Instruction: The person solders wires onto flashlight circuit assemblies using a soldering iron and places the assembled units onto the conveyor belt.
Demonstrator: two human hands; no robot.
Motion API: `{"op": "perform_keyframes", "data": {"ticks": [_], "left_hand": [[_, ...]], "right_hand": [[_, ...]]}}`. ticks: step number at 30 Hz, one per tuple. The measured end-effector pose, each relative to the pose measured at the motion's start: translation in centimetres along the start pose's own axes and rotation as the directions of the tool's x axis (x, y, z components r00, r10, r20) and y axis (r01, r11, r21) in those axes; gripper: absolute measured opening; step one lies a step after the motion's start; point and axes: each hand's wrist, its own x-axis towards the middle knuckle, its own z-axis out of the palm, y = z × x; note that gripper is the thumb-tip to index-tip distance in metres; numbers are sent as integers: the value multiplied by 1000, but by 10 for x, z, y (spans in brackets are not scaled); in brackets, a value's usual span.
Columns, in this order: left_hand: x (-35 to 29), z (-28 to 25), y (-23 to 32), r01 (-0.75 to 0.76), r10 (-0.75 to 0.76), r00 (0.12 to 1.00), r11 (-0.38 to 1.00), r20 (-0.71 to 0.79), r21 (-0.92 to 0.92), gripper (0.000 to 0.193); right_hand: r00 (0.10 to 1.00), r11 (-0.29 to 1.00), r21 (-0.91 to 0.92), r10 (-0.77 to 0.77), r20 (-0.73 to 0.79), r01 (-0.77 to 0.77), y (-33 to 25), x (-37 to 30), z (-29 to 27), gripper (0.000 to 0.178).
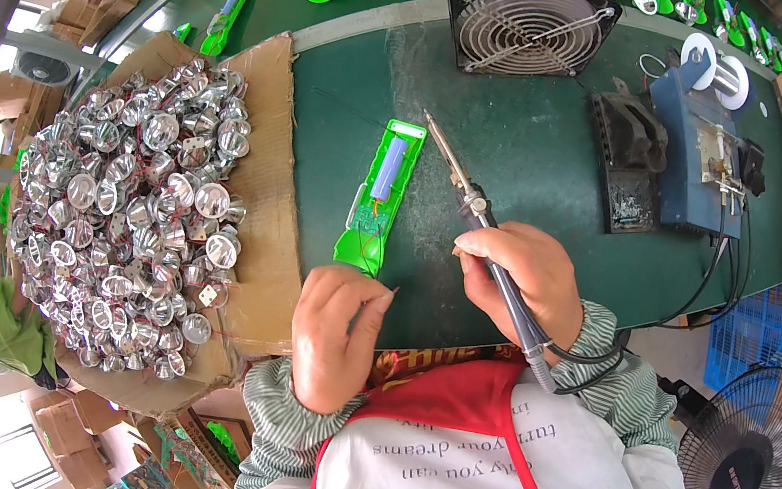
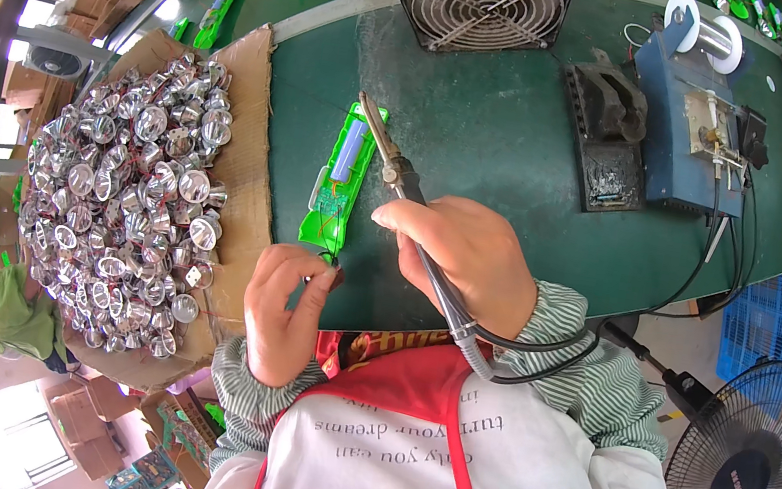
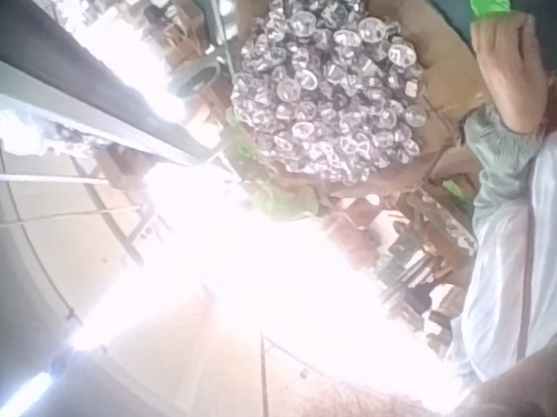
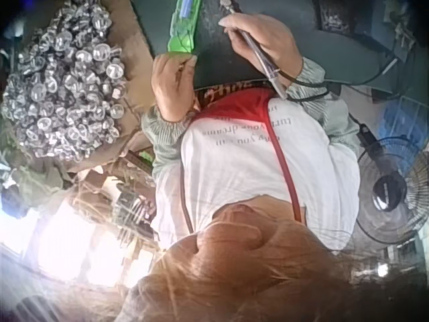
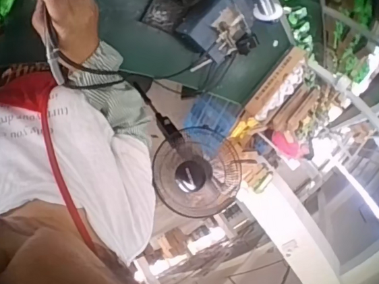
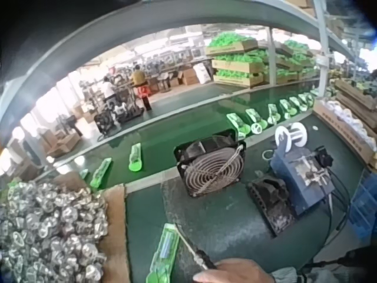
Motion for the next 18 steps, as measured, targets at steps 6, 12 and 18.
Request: {"op": "perform_keyframes", "data": {"ticks": [6,12,18], "left_hand": [[-3,1,-11,104,-105,993,994,-44,-23,4],[9,7,-38,131,-123,985,990,-123,60,5],[22,14,-57,113,-99,985,989,-141,91,6]], "right_hand": [[997,994,-69,83,7,-82,-12,-4,-21,35],[990,990,16,137,-26,-137,-5,-11,-26,33],[988,995,-16,105,111,-103,-7,-3,-31,37]]}}
